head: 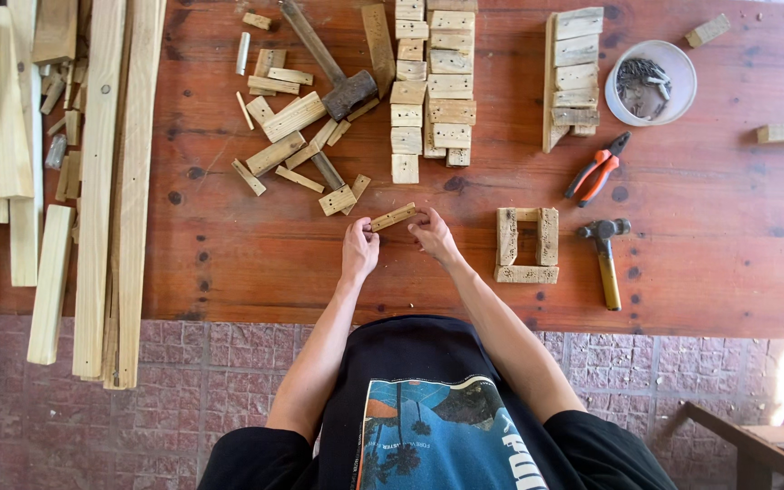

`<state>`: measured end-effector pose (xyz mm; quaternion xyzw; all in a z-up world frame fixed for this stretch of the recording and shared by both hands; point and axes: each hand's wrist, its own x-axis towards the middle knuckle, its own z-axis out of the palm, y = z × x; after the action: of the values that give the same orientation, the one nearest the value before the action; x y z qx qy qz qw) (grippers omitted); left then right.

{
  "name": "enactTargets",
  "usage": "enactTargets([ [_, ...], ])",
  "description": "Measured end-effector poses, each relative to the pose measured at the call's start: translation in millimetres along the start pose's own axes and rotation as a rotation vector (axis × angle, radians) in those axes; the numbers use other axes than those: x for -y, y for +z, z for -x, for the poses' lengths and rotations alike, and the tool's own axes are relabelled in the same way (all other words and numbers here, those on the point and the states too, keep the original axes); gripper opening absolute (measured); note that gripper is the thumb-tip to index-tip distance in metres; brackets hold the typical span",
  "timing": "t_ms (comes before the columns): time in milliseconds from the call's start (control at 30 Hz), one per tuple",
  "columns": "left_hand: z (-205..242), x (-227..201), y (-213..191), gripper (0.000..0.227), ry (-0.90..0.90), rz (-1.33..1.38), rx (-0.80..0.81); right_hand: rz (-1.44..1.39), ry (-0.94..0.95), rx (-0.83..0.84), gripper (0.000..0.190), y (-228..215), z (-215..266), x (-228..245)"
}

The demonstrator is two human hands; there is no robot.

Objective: The person assembles small wooden frames on a workbench. They pick up small wooden blocks, align them into rectangular shapes, and secure them by hammering nails into pre-drilled holes. The process is repeated to build multiple identical frames.

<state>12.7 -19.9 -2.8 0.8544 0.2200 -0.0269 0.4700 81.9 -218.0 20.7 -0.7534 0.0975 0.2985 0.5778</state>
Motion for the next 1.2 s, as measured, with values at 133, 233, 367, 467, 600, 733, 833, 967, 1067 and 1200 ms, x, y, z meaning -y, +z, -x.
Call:
enactTargets([
  [133,6,-25,18,0.041,0.026,0.082,-0.020,-0.148,-0.037,-0.094,0.051,-26,23,-12],
  [233,11,-44,43,0.040,0.051,0.126,-0.018,-0.200,-0.045,-0.158,0.050,-57,62,9],
  [367,20,-63,88,0.043,0.046,0.189,0.068,-0.219,-0.092,-0.167,0.051,-106,70,-22],
  [467,30,-83,122,0.044,0.032,0.238,0.109,-0.288,-0.091,-0.239,0.045,-141,81,-32],
  [600,44,-120,160,0.046,-0.013,0.282,0.187,-0.270,-0.105,-0.299,0.048,-192,92,-41],
  [733,54,-159,184,0.054,-0.021,0.314,0.207,-0.183,-0.084,-0.305,0.050,-237,95,-46],
  [833,59,-176,197,0.054,0.021,0.314,0.177,-0.190,-0.079,-0.332,0.050,-260,78,-69],
  [967,68,-200,202,0.048,0.035,0.286,0.148,-0.220,-0.073,-0.323,0.052,-274,87,-41],
  [1067,69,-202,210,0.049,0.040,0.290,0.122,-0.208,-0.084,-0.316,0.053,-283,72,-54],
  [1200,71,-200,216,0.048,0.038,0.271,0.069,-0.198,-0.071,-0.276,0.052,-285,75,-49],
])
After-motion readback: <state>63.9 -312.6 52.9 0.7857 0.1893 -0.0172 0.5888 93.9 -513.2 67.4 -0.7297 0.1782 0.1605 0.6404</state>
